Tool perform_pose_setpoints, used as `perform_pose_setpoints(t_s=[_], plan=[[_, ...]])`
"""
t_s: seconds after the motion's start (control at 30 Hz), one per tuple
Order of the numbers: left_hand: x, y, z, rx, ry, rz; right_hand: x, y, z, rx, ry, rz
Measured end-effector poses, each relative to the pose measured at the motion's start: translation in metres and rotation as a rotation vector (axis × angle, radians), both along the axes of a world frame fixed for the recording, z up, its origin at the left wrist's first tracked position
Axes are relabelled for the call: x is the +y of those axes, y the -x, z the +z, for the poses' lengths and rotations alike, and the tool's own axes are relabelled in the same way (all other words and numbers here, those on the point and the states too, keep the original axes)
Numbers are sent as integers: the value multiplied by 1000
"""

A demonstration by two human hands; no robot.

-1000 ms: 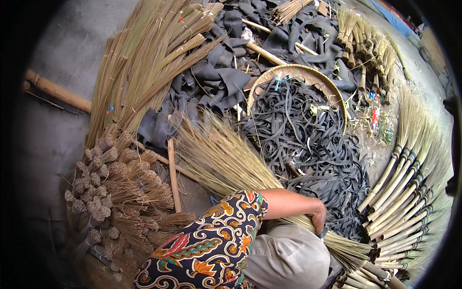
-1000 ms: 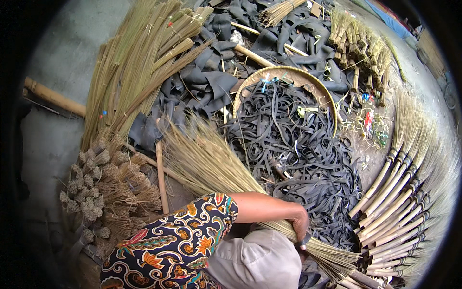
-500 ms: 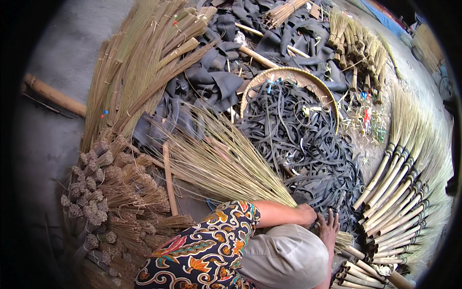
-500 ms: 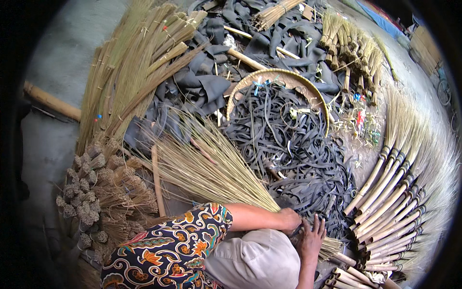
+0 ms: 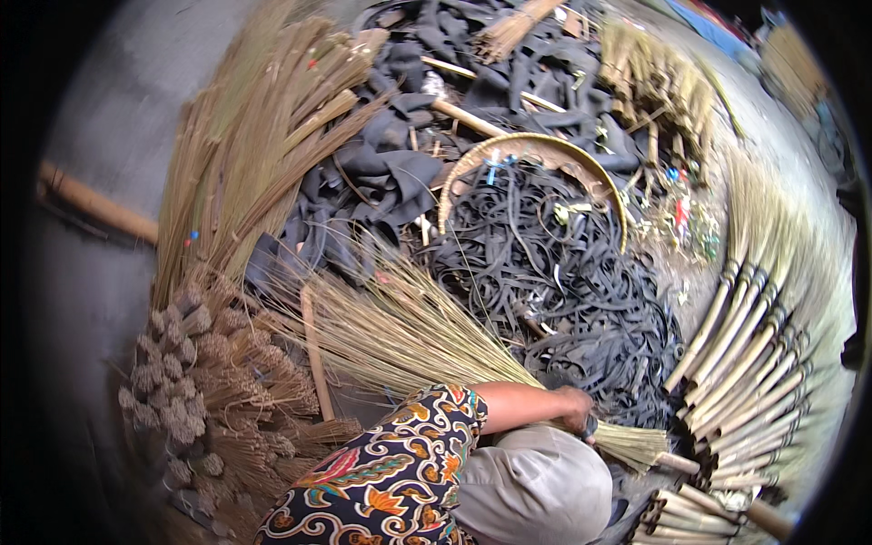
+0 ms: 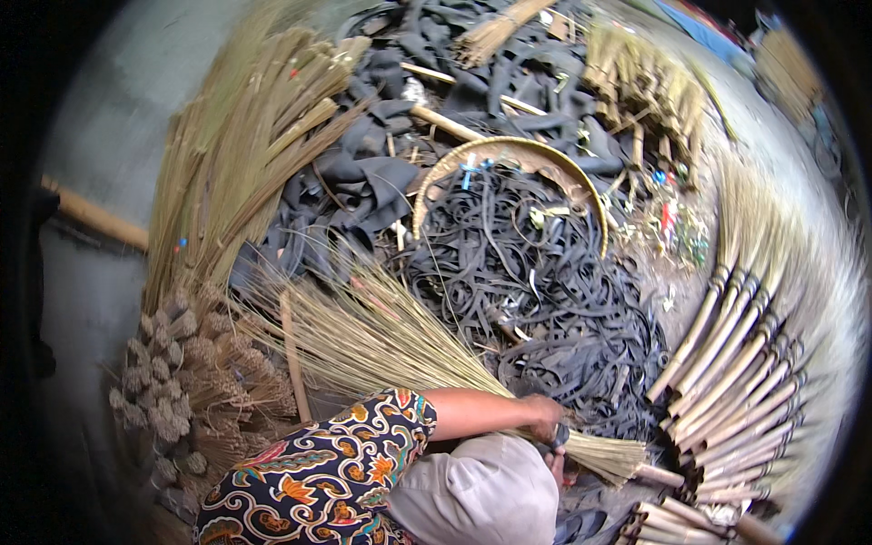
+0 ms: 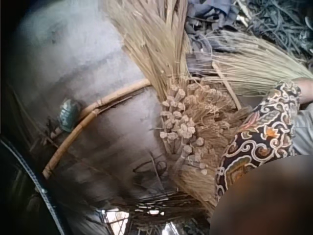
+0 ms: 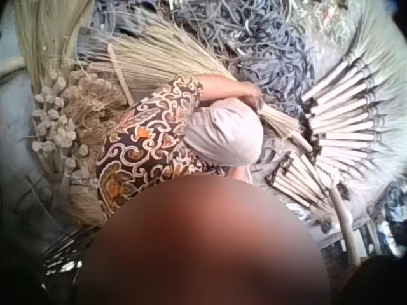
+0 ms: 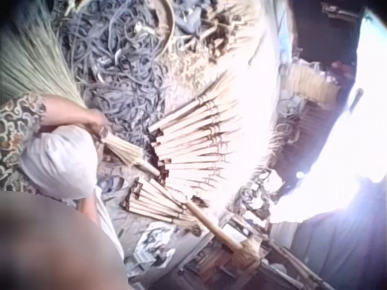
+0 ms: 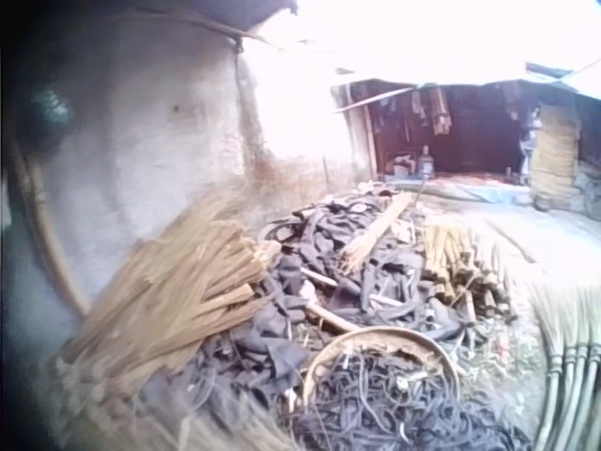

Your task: The person sits on the floor and assembles a broom by bundling straw-like fibers, inserting a bamboo handle, and securing the bundle with black rubber strips. They use a knife to cut the strips and a hammer to tighten the bindings, then place the finished broom with others nearby.

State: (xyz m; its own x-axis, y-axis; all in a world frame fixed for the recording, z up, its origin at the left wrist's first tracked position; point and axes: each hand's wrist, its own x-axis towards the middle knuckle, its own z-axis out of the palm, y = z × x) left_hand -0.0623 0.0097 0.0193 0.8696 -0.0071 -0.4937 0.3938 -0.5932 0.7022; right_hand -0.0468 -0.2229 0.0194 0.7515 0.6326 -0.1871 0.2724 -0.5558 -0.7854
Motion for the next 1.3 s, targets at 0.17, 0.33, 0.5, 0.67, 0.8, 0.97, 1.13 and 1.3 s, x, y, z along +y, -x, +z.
perform_pose_setpoints(t_s=[0.17, 0.33, 0.5, 0.67, 0.8, 0.97, 1.13, 1.3], plan=[[7, 1, 6, 254, -121, -75, 34, 49, 3, 180, 131, -208], [5, -9, 0, 249, -31, -161, 51, 53, 21, -194, 201, -370], [5, -11, 5, 280, 31, -155, 59, 48, 25, -102, 192, -456], [5, -7, 7, 304, 202, -81, 24, 20, 24, -144, 223, -446], [2, -7, -5, 256, 321, -112, 25, 23, 24, 167, 179, -379], [8, -7, -14, 297, 414, -80, 37, 39, 16, 184, 110, -376], [10, -12, -13, 330, 280, -166, 40, 45, 18, 117, 97, -456], [2, -13, -11, 317, 173, -134, 64, 65, 30, 295, -42, -359]])
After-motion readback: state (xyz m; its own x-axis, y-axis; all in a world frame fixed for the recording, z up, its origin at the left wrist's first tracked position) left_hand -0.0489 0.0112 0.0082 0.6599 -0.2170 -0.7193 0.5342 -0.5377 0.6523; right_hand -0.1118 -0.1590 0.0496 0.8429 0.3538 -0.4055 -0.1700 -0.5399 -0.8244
